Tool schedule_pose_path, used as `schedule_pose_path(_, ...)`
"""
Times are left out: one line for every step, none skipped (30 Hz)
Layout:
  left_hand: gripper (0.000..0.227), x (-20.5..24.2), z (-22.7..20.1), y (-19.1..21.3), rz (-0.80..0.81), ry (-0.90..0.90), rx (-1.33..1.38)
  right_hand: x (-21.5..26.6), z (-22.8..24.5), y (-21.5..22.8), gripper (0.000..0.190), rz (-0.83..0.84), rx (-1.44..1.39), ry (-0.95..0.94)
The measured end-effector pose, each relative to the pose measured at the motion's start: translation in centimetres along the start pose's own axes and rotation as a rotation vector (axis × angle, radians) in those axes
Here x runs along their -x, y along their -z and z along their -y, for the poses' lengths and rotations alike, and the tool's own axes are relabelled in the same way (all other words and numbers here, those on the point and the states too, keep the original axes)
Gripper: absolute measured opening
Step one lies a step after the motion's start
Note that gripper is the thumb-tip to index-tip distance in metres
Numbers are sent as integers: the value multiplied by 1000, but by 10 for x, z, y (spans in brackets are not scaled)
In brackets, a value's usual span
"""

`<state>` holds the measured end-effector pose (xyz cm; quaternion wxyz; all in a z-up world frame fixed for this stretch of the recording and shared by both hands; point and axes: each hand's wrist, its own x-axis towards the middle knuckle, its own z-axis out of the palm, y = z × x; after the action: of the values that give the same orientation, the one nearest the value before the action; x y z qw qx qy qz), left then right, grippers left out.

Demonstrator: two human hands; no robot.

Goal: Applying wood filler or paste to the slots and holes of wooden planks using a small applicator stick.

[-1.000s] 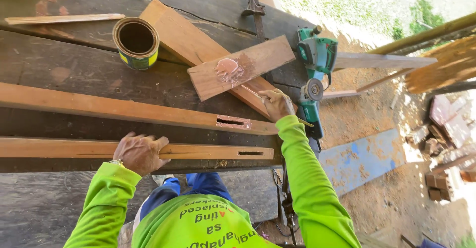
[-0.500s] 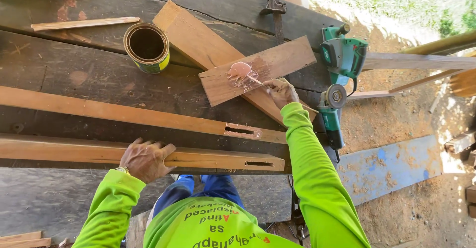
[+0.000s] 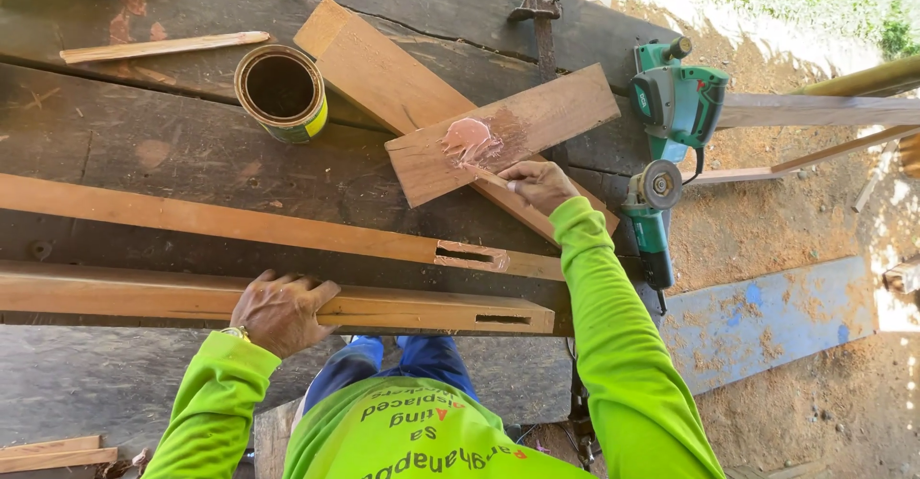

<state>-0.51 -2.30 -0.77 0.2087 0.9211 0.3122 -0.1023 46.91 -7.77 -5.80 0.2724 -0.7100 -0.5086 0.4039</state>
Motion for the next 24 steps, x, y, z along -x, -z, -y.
schedule_pose_path(57,1,0,1,2,-2,2,9,7,5,22,0,1,-4)
schedule_pose_path(57,0,0,2,33,9,-21,20,14,10,22,32,-137,-78)
schedule_pose_path(56,0,0,3,63,20,-46,31,20,16,22,62,-274,-152)
schedule_pose_path(56,1,0,4,70,4,-44,49,18,23,22,50,-276,-164)
schedule_pose_path(55,1,0,4,67,11,-30,67,15,30,21,62,-333,-173)
schedule_pose_path(54,1,-1,4,64,16,-14,86,13,37,21,72,-389,-182)
schedule_pose_path(54,0,0,3,70,-2,-11,106,15,43,21,58,-389,-195)
schedule_pose_path(56,-1,2,3,53,-4,-8,125,18,50,20,121,-299,-195)
schedule_pose_path(58,-2,4,2,35,-5,-4,143,21,56,20,185,-210,-195)
schedule_pose_path(58,-4,3,4,44,-19,6,159,26,56,20,179,-209,-213)
schedule_pose_path(54,-5,3,7,56,-2,-10,174,32,56,20,223,-24,-167)
schedule_pose_path(50,-6,2,8,70,16,-24,189,37,56,21,271,161,-121)
schedule_pose_path(50,-8,2,9,80,4,-12,198,43,53,21,271,162,-141)
schedule_pose_path(51,-11,1,11,128,22,-49,207,51,51,20,259,326,-120)
schedule_pose_path(52,-13,1,15,175,38,-86,215,59,49,19,249,490,-98)
schedule_pose_path(52,-15,2,13,169,34,-79,217,64,46,19,247,499,-102)
schedule_pose_path(52,-15,3,12,182,32,-89,219,71,42,17,238,614,-123)
schedule_pose_path(52,-16,6,13,188,40,-100,215,78,39,15,229,732,-131)
schedule_pose_path(52,-16,7,13,175,45,-94,212,84,36,15,228,745,-123)
schedule_pose_path(49,-15,7,12,186,46,-86,208,88,33,15,237,802,-141)
schedule_pose_path(46,-13,8,11,197,47,-78,205,92,30,16,246,860,-159)
schedule_pose_path(46,-12,8,12,193,53,-71,203,97,27,16,251,867,-153)
schedule_pose_path(47,-12,8,12,200,47,-78,201,101,24,16,262,900,-156)
schedule_pose_path(47,-13,8,13,207,39,-86,198,105,21,17,272,933,-159)
